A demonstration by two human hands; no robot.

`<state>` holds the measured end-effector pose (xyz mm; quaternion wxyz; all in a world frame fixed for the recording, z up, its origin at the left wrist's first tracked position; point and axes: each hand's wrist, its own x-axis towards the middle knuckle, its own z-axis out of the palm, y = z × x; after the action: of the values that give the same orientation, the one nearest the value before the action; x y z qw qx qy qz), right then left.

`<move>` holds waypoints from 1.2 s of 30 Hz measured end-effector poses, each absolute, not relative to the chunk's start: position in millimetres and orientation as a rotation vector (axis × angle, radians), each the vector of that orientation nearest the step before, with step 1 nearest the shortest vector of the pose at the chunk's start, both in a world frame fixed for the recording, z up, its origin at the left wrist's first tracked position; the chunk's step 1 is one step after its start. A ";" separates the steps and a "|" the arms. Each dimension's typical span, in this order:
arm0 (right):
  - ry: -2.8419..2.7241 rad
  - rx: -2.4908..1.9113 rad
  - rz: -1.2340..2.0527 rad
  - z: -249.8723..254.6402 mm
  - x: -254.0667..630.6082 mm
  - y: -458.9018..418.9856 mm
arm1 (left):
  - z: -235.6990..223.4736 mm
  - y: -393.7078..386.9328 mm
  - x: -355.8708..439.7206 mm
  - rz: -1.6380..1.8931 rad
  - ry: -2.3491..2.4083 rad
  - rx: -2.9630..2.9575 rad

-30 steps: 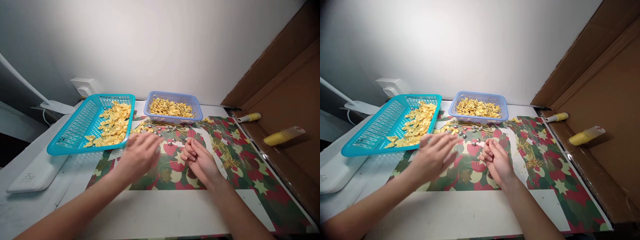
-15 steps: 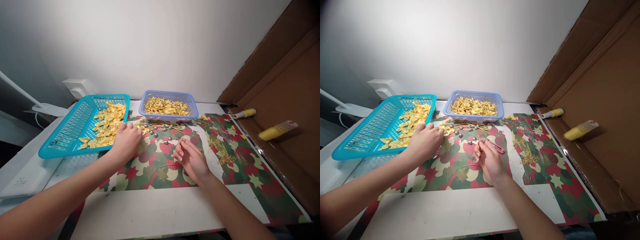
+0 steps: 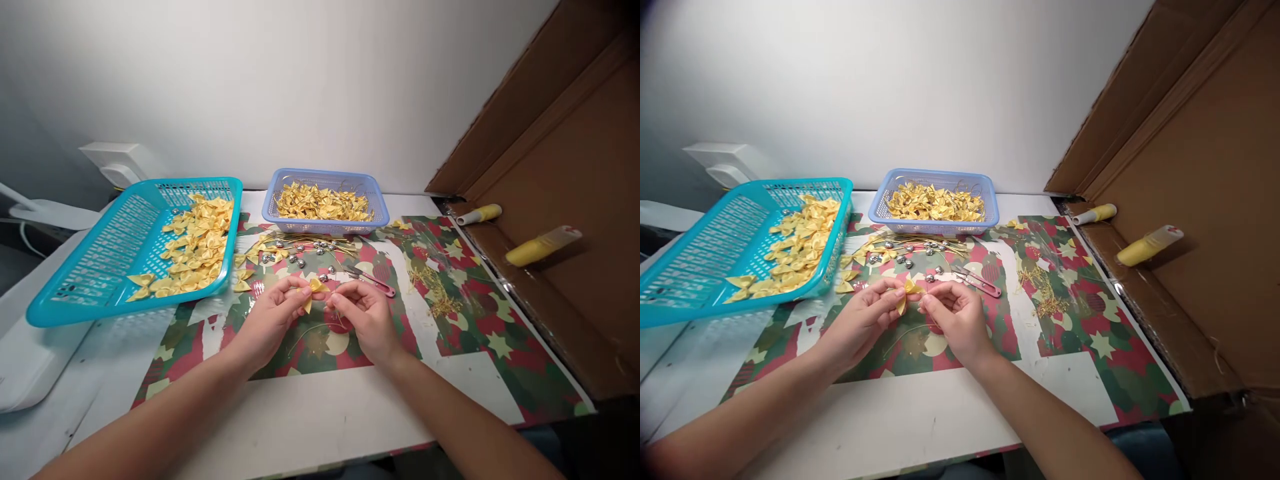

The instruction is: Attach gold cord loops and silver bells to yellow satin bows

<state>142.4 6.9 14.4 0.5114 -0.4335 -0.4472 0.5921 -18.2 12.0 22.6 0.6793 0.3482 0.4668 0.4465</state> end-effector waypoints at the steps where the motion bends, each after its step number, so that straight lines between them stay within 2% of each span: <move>1: -1.088 -1.059 1.402 14.5 142.6 6.9 | 19.7 12.4 -19.0 1.003 1.025 0.746; 7: -1.233 -1.034 1.193 13.4 141.5 6.5 | 13.2 8.5 -24.9 0.973 1.042 0.724; 12: -1.245 -1.078 1.335 9.8 139.1 4.7 | 12.5 3.8 -23.4 0.977 1.019 0.814; 17: -1.276 -1.169 1.271 9.6 139.2 5.1 | 14.8 2.8 -24.4 0.947 0.998 0.860; 21: -1.505 -1.081 0.970 14.3 144.2 6.2 | 17.7 3.7 -30.4 1.049 1.112 0.893; 26: -1.905 -0.754 0.396 14.7 152.5 5.7 | 23.4 4.8 -32.6 0.831 1.068 0.705; 29: -2.036 -0.655 0.322 10.6 153.7 6.2 | 24.2 6.5 -32.0 0.807 1.023 0.656; 36: -2.098 -0.623 0.416 9.5 150.8 7.1 | 19.9 11.4 -34.3 0.810 0.996 0.631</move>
<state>150.8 7.1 9.5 0.4412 -0.2509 -0.8451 0.1676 -34.3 11.4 19.9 0.7550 0.2893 0.4566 0.3713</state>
